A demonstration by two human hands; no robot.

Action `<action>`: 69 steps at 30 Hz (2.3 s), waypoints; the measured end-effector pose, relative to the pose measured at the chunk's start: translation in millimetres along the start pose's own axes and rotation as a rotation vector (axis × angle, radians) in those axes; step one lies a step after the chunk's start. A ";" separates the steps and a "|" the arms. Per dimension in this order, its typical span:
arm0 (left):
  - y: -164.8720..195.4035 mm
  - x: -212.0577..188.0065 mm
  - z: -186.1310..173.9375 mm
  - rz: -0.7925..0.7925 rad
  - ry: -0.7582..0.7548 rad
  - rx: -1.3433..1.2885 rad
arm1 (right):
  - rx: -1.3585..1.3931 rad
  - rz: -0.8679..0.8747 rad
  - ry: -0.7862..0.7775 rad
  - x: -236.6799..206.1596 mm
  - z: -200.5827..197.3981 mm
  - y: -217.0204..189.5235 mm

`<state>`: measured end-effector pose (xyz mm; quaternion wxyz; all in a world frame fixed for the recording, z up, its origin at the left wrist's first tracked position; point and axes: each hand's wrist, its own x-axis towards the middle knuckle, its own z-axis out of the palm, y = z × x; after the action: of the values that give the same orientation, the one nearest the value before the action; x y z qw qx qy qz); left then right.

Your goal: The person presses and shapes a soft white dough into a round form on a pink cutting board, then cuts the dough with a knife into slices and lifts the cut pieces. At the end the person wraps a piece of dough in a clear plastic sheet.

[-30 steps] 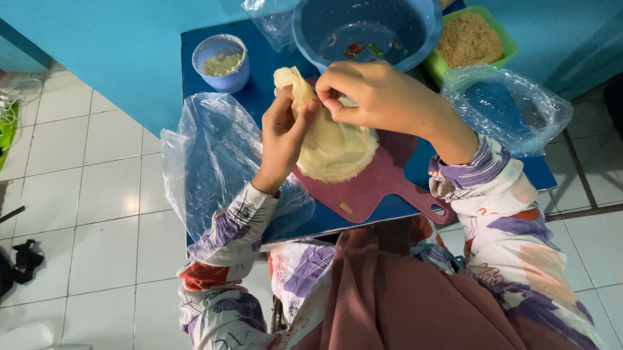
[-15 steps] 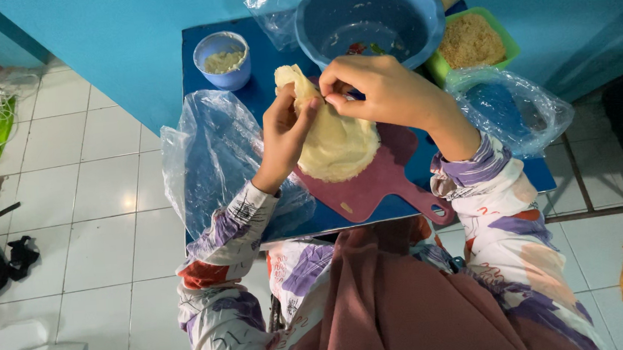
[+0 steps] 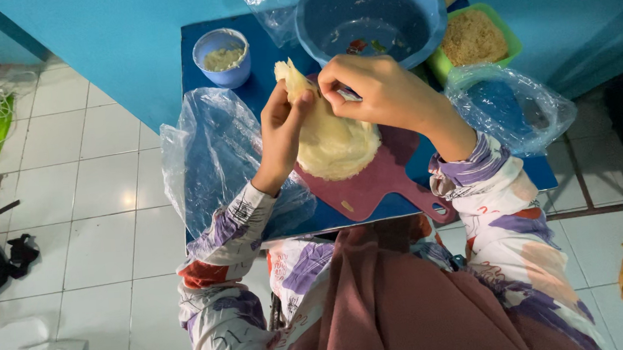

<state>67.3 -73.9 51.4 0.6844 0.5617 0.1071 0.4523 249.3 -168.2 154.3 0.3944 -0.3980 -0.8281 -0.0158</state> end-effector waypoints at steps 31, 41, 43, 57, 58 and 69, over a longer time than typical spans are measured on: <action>-4.1 -1.5 2.6 0.076 -0.097 0.058 | -0.042 0.114 0.092 -14.2 -51.6 19.4; -5.8 -4.1 -3.5 0.269 -0.083 0.455 | -0.038 -0.013 -0.016 -1.3 -26.6 6.4; -6.8 -3.1 -6.4 0.301 -0.027 0.610 | -0.088 -0.026 -0.015 3.8 -9.5 -0.2; -9.3 -3.1 -4.5 0.313 0.088 0.577 | 0.316 0.401 0.102 2.2 11.8 22.4; -12.4 -3.1 -6.5 0.331 0.078 0.573 | 0.279 0.335 0.093 1.7 15.2 23.5; -48.6 3.2 -54.6 0.164 0.035 -0.096 | 1.193 0.584 0.501 -7.8 26.7 86.5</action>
<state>57.7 -32.8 -8.4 0.6693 0.5270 0.0511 0.5212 293.1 -105.1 105.9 0.7117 -0.3041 -0.4395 0.4558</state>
